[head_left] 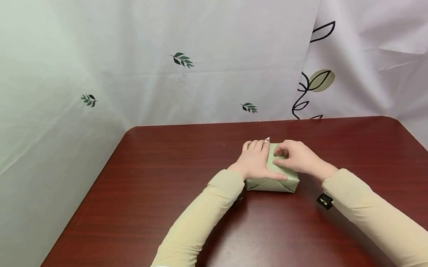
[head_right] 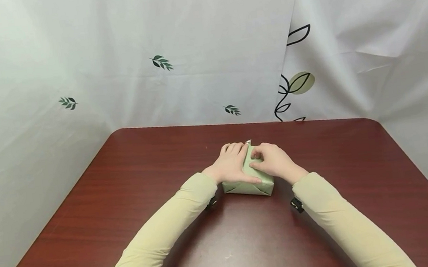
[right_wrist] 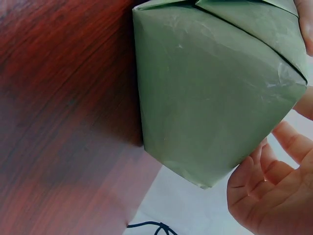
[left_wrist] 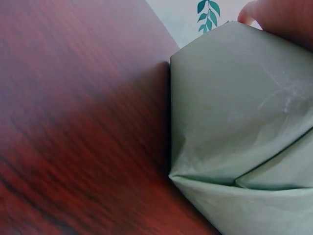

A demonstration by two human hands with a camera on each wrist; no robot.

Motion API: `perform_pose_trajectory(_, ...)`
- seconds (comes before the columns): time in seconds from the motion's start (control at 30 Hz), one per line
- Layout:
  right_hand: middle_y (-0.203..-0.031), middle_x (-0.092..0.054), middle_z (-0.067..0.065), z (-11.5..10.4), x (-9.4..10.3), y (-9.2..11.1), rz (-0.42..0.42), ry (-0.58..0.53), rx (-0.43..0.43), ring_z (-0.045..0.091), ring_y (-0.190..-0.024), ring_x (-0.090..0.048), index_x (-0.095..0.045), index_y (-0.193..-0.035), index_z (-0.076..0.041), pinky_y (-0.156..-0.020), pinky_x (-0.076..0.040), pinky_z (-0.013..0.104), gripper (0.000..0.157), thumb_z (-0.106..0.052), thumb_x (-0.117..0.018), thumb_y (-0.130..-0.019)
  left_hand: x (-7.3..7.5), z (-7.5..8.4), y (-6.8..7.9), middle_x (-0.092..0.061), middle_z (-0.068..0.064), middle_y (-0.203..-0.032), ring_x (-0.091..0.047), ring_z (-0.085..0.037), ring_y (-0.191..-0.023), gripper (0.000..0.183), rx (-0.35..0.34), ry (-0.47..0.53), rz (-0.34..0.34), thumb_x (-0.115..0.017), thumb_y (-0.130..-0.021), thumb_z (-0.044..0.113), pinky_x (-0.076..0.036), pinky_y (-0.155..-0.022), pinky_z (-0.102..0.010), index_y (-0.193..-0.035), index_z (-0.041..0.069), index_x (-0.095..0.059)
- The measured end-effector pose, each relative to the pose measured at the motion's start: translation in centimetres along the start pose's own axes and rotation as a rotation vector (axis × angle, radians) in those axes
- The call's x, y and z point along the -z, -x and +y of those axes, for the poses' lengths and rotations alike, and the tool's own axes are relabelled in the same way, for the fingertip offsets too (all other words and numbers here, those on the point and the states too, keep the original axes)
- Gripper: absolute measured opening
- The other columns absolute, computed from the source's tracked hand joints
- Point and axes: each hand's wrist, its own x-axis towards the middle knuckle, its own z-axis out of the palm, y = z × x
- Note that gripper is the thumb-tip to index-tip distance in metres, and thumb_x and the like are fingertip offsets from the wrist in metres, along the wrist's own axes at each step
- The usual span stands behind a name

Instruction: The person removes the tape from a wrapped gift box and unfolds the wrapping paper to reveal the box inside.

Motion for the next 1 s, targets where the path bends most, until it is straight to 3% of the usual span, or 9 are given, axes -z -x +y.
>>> perform_pose_trajectory(0.37,-0.082,-0.062,0.008,0.06,-0.18,-0.1,0.003,0.004,0.004,0.02,-0.073,-0.059,-0.069,-0.088,-0.002,-0.067,-0.048,0.036,0.011,-0.006,-0.067,-0.078,0.23,0.11,0.17,-0.036,-0.007,-0.146,-0.034,-0.019,-0.13,0.118,0.001,0.006,-0.009,-0.051,-0.068,0.084,-0.023,-0.108,-0.042,-0.149,0.005,-0.022)
perform_pose_trajectory(0.73,-0.087,-0.059,0.008,0.38,-0.35,0.03,-0.028,-0.028,0.044,0.014,-0.071,-0.055,-0.073,-0.104,-0.001,-0.062,-0.043,0.027,0.024,-0.011,-0.072,-0.082,0.25,0.01,0.03,-0.033,-0.008,-0.148,-0.032,-0.019,-0.133,0.118,0.002,0.016,-0.019,-0.049,-0.068,0.085,-0.022,-0.11,-0.043,-0.15,0.005,-0.021)
perform_pose_trajectory(1.0,-0.088,-0.06,0.007,0.34,-0.35,0.1,-0.037,-0.026,0.053,0.013,-0.071,-0.055,-0.074,-0.1,-0.003,-0.063,-0.044,0.027,0.018,-0.009,-0.071,-0.082,0.05,0.02,0.03,-0.033,-0.008,-0.148,-0.032,-0.019,-0.133,0.117,0.0,0.034,-0.019,-0.05,-0.069,0.084,-0.021,-0.109,-0.043,-0.15,0.004,-0.022)
